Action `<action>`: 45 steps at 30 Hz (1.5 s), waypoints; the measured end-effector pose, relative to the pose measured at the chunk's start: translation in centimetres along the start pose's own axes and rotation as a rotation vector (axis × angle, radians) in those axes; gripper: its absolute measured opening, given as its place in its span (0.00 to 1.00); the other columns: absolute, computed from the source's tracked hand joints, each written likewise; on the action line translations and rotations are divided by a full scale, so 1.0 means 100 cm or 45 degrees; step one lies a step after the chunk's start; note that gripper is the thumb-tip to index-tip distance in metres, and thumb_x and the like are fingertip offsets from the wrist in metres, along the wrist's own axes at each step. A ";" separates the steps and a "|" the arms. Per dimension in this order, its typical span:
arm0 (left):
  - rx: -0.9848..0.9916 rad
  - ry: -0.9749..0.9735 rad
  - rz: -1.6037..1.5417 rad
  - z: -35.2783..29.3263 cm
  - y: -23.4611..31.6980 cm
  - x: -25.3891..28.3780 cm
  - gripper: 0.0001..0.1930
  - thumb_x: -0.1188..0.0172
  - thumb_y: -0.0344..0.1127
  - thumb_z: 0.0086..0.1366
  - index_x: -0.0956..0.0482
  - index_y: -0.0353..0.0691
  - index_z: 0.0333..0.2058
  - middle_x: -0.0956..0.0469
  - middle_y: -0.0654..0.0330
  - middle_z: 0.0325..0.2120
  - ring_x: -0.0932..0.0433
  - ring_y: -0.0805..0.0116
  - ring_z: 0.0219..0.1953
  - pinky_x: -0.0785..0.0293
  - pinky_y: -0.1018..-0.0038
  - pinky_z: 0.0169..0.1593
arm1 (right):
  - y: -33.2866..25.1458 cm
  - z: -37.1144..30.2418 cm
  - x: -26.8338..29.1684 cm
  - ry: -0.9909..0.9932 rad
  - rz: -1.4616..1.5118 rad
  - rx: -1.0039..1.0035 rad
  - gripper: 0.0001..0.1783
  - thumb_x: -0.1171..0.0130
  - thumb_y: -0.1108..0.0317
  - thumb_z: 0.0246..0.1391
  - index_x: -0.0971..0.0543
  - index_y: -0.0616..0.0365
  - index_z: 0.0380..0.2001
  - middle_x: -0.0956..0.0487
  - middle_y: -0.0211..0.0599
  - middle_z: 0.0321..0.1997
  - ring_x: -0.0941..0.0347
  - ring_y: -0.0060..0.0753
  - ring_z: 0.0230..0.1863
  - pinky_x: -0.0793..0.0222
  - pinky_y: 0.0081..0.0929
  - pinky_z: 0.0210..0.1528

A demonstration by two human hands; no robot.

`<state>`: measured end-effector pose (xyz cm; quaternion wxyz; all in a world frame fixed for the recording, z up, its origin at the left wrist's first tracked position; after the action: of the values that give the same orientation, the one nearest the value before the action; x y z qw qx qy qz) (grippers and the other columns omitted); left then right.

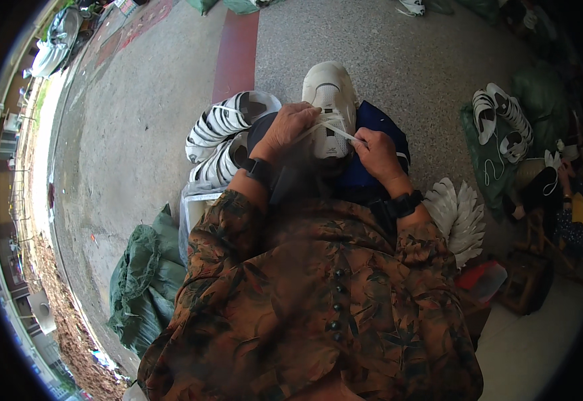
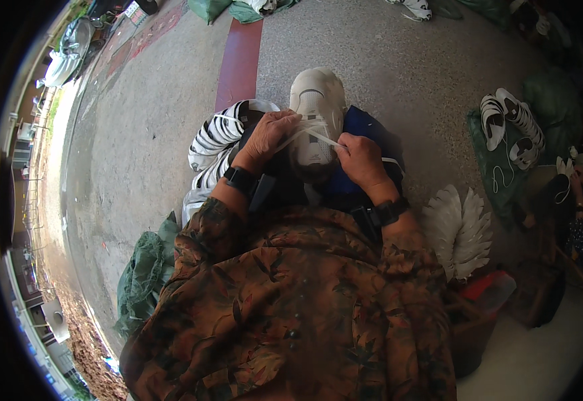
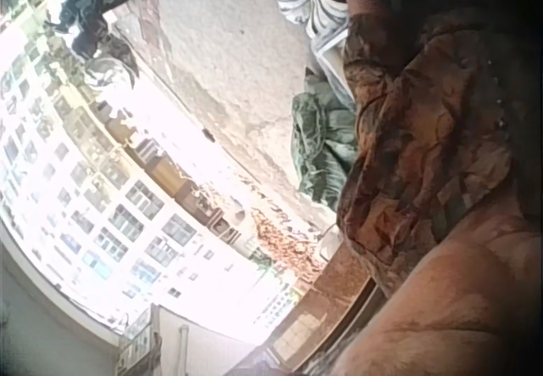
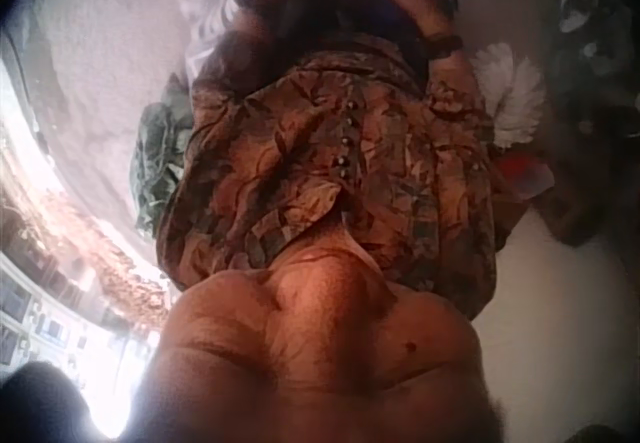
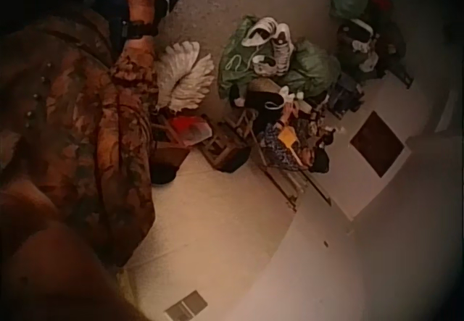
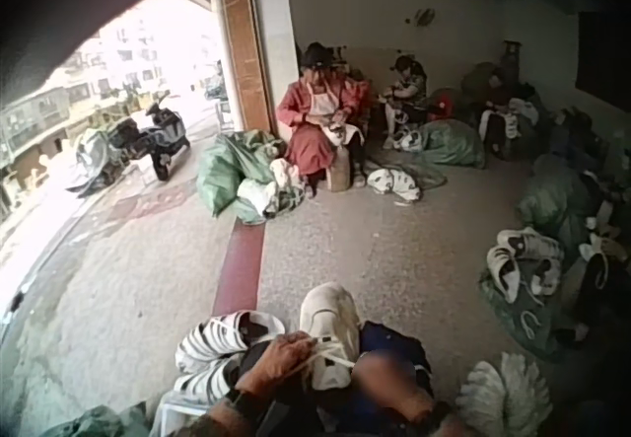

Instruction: The person sits on the ground and threads white shoelaces through the eyelets of a white sneaker. They pull the laces tight and tie a knot to secure the shoe. The person then places the finished shoe aside and picks up a blue shoe cover.

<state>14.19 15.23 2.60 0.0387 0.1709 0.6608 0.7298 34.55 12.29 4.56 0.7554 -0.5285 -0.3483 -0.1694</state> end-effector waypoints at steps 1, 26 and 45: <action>0.067 0.044 0.009 0.001 -0.002 -0.003 0.10 0.44 0.32 0.52 0.23 0.31 0.30 0.25 0.53 0.24 0.24 0.55 0.26 0.28 0.69 0.32 | 0.001 0.001 0.002 0.009 -0.002 -0.015 0.06 0.42 0.72 0.48 0.27 0.61 0.22 0.28 0.44 0.18 0.31 0.44 0.21 0.38 0.35 0.25; -0.144 0.447 0.952 -0.061 0.039 0.002 0.07 0.39 0.37 0.53 0.25 0.43 0.21 0.23 0.57 0.22 0.23 0.54 0.26 0.27 0.65 0.30 | 0.049 -0.036 0.072 0.157 -0.382 0.078 0.05 0.46 0.72 0.52 0.30 0.58 0.24 0.31 0.47 0.17 0.34 0.51 0.22 0.39 0.39 0.23; 0.080 0.333 0.232 -0.079 0.011 0.050 0.23 0.37 0.39 0.57 0.29 0.31 0.47 0.22 0.51 0.36 0.23 0.61 0.41 0.28 0.70 0.46 | 0.099 -0.077 0.105 0.117 -0.555 0.027 0.04 0.47 0.71 0.49 0.25 0.58 0.28 0.26 0.49 0.26 0.29 0.56 0.30 0.34 0.46 0.32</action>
<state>7.30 8.99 4.12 -0.1194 0.1350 0.6645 0.7252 50.75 10.24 3.76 0.7216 -0.4244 -0.4211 -0.3489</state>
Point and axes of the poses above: each hand's wrist, its own z-axis towards the middle knuckle, its own x-axis out of the back of the hand, y = z × x, the point moved 5 cm from there along z, towards the middle knuckle
